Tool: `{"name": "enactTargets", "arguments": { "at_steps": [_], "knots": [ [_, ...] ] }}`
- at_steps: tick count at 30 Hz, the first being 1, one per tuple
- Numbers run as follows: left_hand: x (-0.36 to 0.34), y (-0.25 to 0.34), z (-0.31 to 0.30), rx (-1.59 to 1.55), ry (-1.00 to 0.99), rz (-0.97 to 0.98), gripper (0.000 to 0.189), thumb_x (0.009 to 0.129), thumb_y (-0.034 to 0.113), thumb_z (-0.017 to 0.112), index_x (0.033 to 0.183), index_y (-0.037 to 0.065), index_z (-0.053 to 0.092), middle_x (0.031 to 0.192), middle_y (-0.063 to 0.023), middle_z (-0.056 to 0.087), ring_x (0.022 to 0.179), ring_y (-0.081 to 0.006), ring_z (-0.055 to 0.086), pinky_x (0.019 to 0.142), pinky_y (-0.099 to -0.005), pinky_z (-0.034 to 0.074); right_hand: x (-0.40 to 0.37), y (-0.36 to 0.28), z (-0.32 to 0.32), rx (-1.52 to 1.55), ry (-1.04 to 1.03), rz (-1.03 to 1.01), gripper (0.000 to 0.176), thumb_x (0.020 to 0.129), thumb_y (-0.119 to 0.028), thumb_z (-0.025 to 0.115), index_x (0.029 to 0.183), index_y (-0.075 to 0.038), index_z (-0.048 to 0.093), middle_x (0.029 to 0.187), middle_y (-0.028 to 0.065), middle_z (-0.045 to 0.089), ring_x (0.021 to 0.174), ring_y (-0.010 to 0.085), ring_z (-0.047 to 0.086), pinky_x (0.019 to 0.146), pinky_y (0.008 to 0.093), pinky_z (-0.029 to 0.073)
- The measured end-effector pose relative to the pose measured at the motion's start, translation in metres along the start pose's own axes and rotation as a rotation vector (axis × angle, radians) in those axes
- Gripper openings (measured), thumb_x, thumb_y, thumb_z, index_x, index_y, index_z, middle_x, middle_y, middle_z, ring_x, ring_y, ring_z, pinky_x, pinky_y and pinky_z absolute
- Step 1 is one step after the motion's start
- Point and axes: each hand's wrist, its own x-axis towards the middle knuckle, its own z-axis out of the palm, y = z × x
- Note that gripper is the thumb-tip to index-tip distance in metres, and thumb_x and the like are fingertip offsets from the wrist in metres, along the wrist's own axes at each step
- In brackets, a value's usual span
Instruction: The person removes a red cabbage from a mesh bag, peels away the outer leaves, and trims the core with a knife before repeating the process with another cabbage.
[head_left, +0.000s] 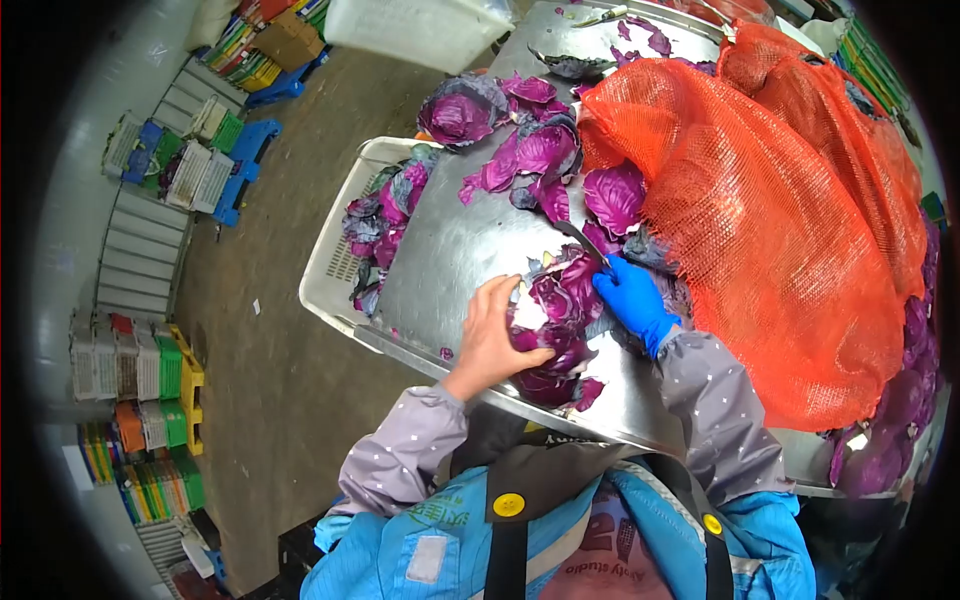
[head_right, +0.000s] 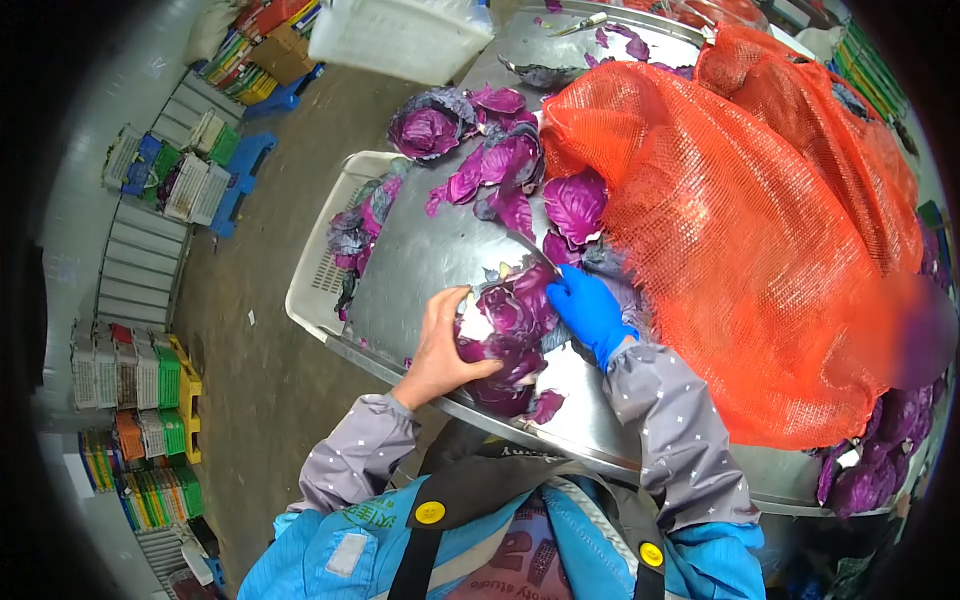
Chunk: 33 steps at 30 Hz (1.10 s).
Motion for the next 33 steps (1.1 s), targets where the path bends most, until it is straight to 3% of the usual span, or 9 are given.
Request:
{"name": "enactTargets", "arguments": {
  "at_steps": [4,8,11,12,16,19,22,25,33],
  "knots": [
    [-0.019,-0.006,-0.007,-0.117,0.110,-0.303,0.092,0.062,0.036,0.079,0.133,0.001,0.032,0.125,-0.0214,0.036,0.116,-0.0369,0.040,0.098,-0.0433,0.035,-0.040,-0.020,0.002,0.154,-0.017,0.133,0.029,0.085,-0.025,0.057,0.102,-0.001,0.056,0.072,0.0190,0.060,0.066,0.0313,0.060,0.060,0.0395,0.044],
    [-0.007,0.004,0.007,0.036,0.132,-0.390,0.087,0.066,0.038,0.077,0.127,-0.007,0.035,0.119,-0.0227,0.041,0.111,-0.0357,0.046,0.095,-0.0413,0.039,-0.076,-0.030,0.017,0.080,0.016,-0.089,0.032,0.085,-0.027,0.060,0.104,-0.001,0.057,0.071,0.0176,0.061,0.063,0.0295,0.060,0.058,0.0394,0.045],
    [-0.011,0.006,0.007,-0.005,0.118,-0.260,0.087,0.062,0.036,0.079,0.124,-0.007,0.036,0.118,-0.0227,0.042,0.109,-0.0363,0.046,0.095,-0.0429,0.038,-0.066,0.040,0.015,0.130,0.054,0.051,0.037,0.085,-0.031,0.060,0.110,-0.004,0.058,0.084,0.0190,0.064,0.075,0.0357,0.062,0.065,0.0419,0.047],
    [-0.013,0.012,0.015,0.104,0.188,-0.088,0.087,0.060,0.033,0.080,0.125,-0.006,0.036,0.118,-0.0219,0.041,0.109,-0.0367,0.043,0.095,-0.0440,0.036,-0.064,0.038,0.008,0.126,0.048,0.040,0.037,0.085,-0.031,0.060,0.110,-0.004,0.058,0.084,0.0190,0.064,0.075,0.0357,0.062,0.065,0.0419,0.047],
    [-0.013,0.016,0.021,0.083,0.204,-0.098,0.089,0.059,0.033,0.080,0.126,-0.003,0.036,0.121,-0.0211,0.039,0.112,-0.0373,0.038,0.098,-0.0447,0.032,-0.070,0.009,-0.021,-0.163,-0.132,0.178,0.037,0.085,-0.031,0.060,0.112,-0.005,0.056,0.089,0.0183,0.064,0.082,0.0351,0.062,0.072,0.0410,0.048],
    [-0.007,0.017,0.021,0.119,0.203,-0.070,0.087,0.058,0.034,0.080,0.123,-0.006,0.038,0.119,-0.0219,0.041,0.114,-0.0367,0.036,0.098,-0.0454,0.030,-0.073,-0.020,-0.034,-0.069,0.054,-0.157,0.040,0.088,-0.026,0.054,0.125,-0.012,0.048,0.111,0.0166,0.055,0.094,0.0368,0.057,0.083,0.0421,0.044],
    [-0.003,0.023,0.022,0.098,0.217,-0.084,0.087,0.058,0.034,0.081,0.123,-0.006,0.038,0.119,-0.0221,0.042,0.113,-0.0366,0.037,0.099,-0.0453,0.030,-0.072,-0.061,-0.035,-0.091,0.066,-0.352,0.045,0.087,-0.014,0.050,0.132,-0.017,0.044,0.115,0.0146,0.050,0.092,0.0349,0.058,0.080,0.0408,0.047],
    [0.002,0.022,0.024,0.121,0.231,-0.089,0.087,0.058,0.037,0.079,0.122,-0.007,0.038,0.119,-0.0218,0.042,0.113,-0.0367,0.038,0.098,-0.0450,0.031,-0.079,-0.077,-0.014,-0.138,-0.152,-0.229,0.058,0.083,-0.003,0.047,0.137,-0.023,0.040,0.112,0.0135,0.048,0.088,0.0325,0.059,0.073,0.0385,0.049],
    [0.014,0.018,0.028,0.177,0.265,-0.149,0.079,0.059,0.036,0.077,0.115,-0.007,0.043,0.110,-0.0201,0.045,0.106,-0.0374,0.041,0.092,-0.0450,0.037,-0.052,-0.077,0.009,-0.381,-0.042,-0.230,0.065,0.079,0.000,0.048,0.137,-0.028,0.039,0.105,0.0163,0.048,0.080,0.0331,0.061,0.064,0.0415,0.051]
  ]
}}
